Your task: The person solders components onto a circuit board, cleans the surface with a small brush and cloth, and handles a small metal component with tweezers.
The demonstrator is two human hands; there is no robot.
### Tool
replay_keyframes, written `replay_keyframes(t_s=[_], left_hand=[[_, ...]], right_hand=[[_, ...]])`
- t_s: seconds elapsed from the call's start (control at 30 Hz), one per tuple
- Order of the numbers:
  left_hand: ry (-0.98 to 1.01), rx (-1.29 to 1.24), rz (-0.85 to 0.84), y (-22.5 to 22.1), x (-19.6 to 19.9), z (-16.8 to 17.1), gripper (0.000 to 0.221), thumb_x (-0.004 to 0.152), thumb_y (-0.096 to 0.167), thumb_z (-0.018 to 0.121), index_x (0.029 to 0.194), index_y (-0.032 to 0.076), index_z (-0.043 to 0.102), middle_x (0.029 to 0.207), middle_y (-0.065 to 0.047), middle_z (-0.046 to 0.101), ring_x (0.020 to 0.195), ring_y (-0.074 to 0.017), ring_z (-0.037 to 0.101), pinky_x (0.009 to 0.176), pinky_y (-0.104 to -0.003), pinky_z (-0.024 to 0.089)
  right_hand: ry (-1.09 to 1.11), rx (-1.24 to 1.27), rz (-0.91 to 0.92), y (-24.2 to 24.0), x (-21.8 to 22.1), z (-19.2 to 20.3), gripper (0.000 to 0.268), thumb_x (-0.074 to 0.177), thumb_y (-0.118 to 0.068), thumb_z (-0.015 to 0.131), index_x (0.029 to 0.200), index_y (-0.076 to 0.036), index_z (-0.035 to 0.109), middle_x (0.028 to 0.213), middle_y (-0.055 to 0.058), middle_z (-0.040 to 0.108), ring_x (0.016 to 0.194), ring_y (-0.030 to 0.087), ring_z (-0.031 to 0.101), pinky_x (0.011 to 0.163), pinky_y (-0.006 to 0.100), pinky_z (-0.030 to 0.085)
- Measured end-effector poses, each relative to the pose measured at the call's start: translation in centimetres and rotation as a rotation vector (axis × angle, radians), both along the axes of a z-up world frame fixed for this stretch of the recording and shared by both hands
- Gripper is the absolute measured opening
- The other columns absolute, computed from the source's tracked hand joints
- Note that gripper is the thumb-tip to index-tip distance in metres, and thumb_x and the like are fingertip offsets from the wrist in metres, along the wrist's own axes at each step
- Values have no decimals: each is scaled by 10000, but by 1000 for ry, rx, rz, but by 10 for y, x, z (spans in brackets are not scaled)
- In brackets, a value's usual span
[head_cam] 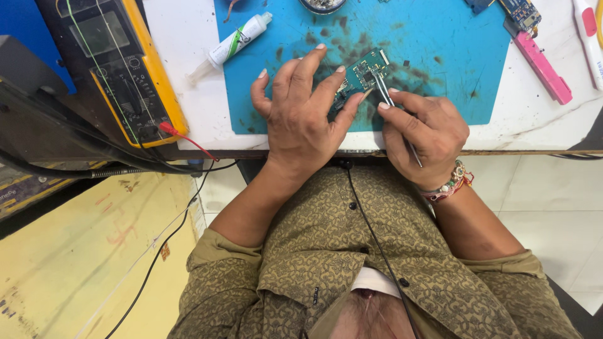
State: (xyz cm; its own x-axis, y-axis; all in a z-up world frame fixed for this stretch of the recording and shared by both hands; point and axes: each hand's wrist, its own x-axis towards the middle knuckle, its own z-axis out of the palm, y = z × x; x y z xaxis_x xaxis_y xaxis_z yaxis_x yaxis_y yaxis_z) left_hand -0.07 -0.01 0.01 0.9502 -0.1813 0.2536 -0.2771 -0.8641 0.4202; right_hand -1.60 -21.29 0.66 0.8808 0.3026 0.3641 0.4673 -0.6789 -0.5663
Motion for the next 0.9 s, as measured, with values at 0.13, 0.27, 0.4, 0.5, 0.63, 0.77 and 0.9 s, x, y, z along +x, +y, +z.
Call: replay_keyframes(t_s=[0.13,0.27,0.4,0.5,0.63,0.77,0.9], left_hand=[[2,4,-1,1,0,0,403,1004,465,793,1233,134,767,1487,-65,529,1373,-235,425,1198,-531,142],[2,-1,-5,1,0,0,410,1004,468,793,1233,129,765,1484,-66,529,1372,-238,425,1195,-530,143],[-3,-3,-5,1,0,0,408,1005,468,794,1230,129,765,1484,-66,528,1369,-237,426,1196,-532,141],[-1,-2,-2,1,0,0,405,1004,468,795,1230,134,766,1486,-64,526,1370,-236,427,1198,-530,142],[-6,2,-3,1,0,0,399,1003,465,796,1226,136,766,1485,-66,523,1371,-241,425,1196,-531,144],[3,-8,1,0,0,0,402,1000,469,797,1227,138,766,1487,-60,525,1373,-233,426,1198,-531,146],[2,-1,2,1,0,0,402,1002,472,791,1226,138,766,1486,-62,524,1378,-236,420,1199,-533,144]], right_hand=[[-5,-5,3,1,1,0,359,857,23,781,1190,-109,756,1199,117,738,921,285,683,811,364,537],[-16,17,-26,3,0,0,345,861,42,780,1166,-116,757,1181,106,741,927,288,686,776,347,535],[-20,-5,-17,3,1,-1,326,890,43,788,1178,-106,755,1194,101,743,927,285,687,784,342,541],[-20,9,-18,3,1,0,318,886,44,787,1167,-101,753,1190,102,743,927,286,689,780,340,543],[-24,11,-11,3,1,1,308,875,44,790,1151,-87,750,1177,105,744,915,288,691,771,344,541],[-20,10,-12,2,1,2,304,896,36,793,1171,-87,747,1208,107,738,897,279,693,799,341,550],[-37,21,-25,2,-1,-1,294,873,42,787,1137,-85,748,1173,107,744,914,289,693,772,341,549]])
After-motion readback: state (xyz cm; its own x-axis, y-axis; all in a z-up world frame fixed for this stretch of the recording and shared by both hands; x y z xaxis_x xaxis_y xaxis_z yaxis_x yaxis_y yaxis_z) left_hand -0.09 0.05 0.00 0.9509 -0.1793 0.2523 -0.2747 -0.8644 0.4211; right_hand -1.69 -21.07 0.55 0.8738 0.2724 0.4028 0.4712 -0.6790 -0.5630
